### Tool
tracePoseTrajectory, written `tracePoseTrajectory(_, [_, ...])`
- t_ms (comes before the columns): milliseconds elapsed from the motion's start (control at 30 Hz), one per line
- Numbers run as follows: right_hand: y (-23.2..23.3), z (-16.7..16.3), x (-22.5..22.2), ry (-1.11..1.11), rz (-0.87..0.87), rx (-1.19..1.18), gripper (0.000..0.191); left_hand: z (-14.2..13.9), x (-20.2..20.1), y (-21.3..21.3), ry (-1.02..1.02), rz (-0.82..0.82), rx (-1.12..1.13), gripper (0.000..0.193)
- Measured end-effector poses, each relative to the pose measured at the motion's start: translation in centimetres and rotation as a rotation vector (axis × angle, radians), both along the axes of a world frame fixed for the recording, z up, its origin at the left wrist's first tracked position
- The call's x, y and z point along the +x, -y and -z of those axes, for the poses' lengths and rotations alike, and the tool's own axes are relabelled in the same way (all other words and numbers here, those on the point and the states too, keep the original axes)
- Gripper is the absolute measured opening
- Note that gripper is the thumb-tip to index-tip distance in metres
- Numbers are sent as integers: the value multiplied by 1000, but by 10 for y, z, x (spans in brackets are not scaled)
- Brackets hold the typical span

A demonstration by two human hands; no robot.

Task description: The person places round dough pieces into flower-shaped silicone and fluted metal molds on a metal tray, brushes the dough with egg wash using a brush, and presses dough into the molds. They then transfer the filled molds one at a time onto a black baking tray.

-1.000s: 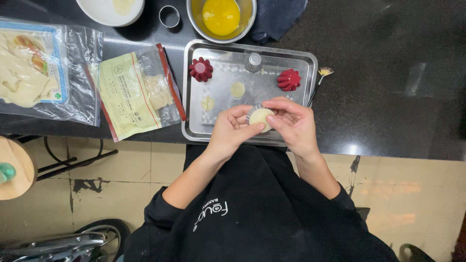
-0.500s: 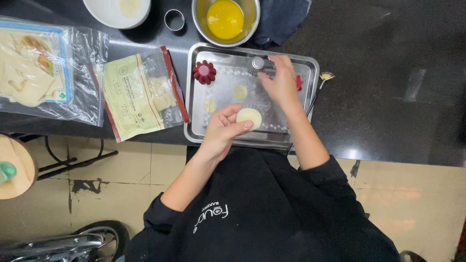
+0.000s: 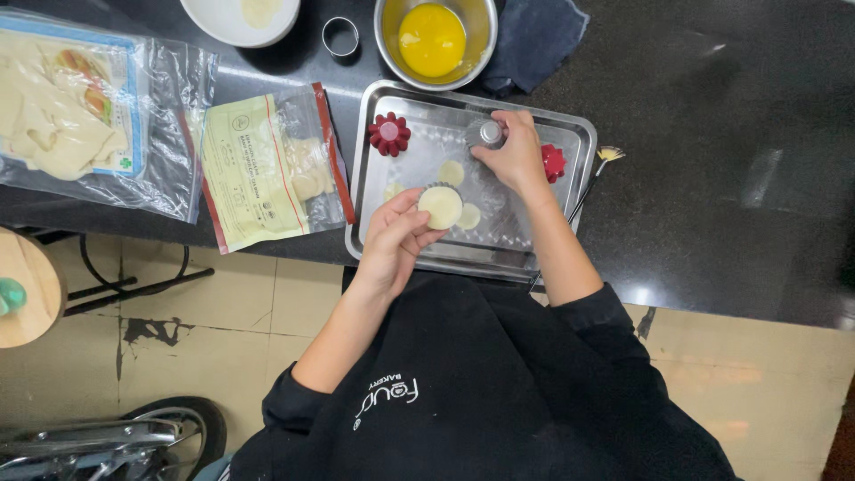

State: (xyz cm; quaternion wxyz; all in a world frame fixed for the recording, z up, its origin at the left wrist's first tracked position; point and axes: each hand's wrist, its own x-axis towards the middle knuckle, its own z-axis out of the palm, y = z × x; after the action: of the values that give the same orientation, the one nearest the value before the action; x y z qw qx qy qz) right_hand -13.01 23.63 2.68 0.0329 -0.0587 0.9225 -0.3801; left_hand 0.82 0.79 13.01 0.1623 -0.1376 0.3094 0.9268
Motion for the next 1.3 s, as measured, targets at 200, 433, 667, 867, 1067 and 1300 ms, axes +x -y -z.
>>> tracePoseTrajectory(200, [-8, -45, 26, 76, 8, -786, 58, -15, 5, -6, -88, -33, -111, 35])
tracePoseTrajectory(433, [-21, -99, 60, 49, 35, -907, 58, -30, 7, -10, -115, -14, -127, 32])
tracePoseTrajectory(667, [-15, -145, 84, -55, -38, -890, 66, -30, 9, -10, -125, 1, -115, 31])
tracePoseTrajectory(867, [11, -184, 113, -387, -306, -281, 62, -25, 9, -11, -130, 40, -35, 39])
tracePoseTrajectory(1067, [26, -197, 107, -516, -433, -119, 59, -39, 10, -12, -216, 89, -31, 47])
tracePoseTrajectory(1300, [19, -190, 112, -44, -357, -709, 60, -61, 13, -16, -380, 180, -356, 26])
